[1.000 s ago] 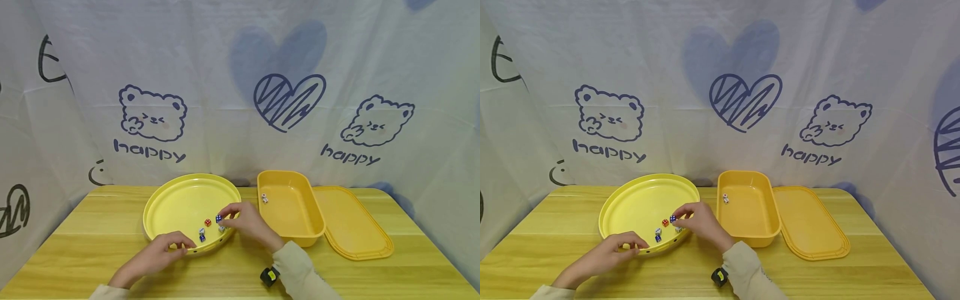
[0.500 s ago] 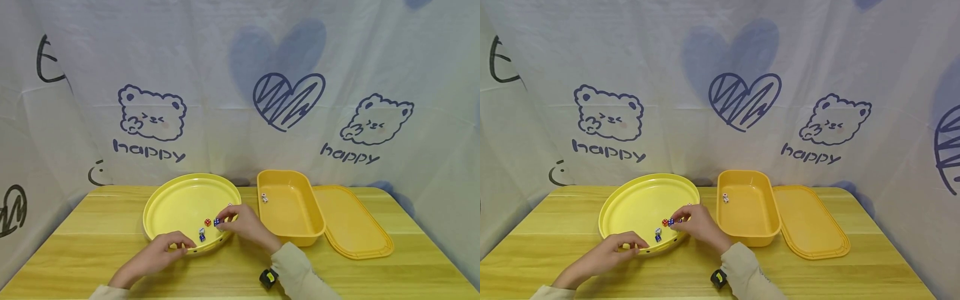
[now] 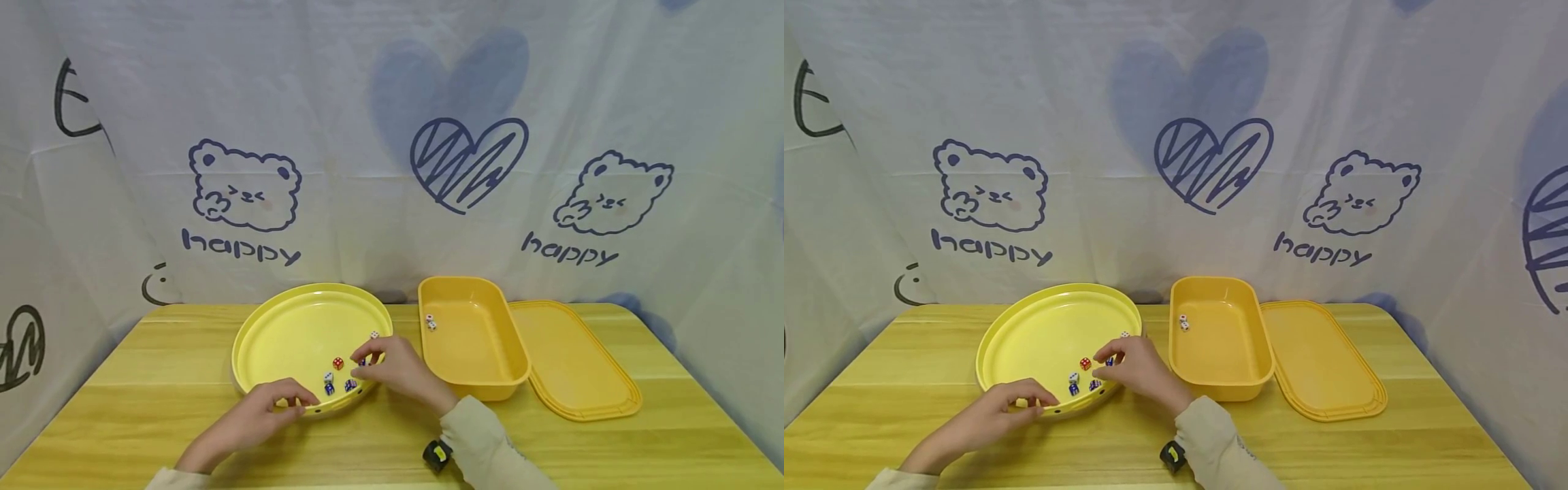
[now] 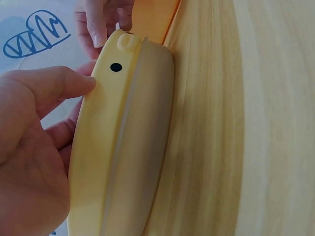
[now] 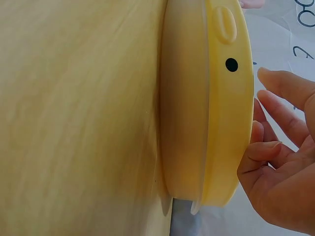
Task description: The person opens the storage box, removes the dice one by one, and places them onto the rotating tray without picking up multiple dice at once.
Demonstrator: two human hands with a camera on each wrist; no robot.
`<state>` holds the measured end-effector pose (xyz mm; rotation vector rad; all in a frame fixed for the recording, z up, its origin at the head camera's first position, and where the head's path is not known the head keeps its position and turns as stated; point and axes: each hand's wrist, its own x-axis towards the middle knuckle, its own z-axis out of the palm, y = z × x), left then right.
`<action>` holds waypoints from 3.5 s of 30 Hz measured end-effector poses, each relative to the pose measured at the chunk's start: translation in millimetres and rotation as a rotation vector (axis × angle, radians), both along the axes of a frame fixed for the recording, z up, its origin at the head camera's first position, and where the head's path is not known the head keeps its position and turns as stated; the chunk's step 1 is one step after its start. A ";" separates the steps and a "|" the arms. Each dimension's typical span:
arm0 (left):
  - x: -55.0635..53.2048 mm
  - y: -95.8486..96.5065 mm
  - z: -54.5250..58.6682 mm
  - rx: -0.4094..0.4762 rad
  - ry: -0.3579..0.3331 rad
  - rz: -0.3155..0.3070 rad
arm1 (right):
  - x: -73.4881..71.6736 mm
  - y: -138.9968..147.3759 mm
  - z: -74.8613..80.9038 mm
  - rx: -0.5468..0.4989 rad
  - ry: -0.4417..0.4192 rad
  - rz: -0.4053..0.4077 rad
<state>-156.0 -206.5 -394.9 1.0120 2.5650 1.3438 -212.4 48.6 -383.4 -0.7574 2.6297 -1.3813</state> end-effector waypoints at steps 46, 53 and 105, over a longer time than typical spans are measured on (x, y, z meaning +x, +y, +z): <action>0.3 -1.4 0.7 0.000 0.004 0.016 | -107.9 89.6 33.5 -0.127 -0.183 -0.353; 0.9 -2.3 1.6 -0.003 -0.030 0.027 | -114.5 90.4 7.4 -0.044 -0.134 -0.351; 2.1 -2.1 2.6 -0.026 -0.063 0.054 | -117.8 106.8 -11.2 0.043 -0.154 -0.310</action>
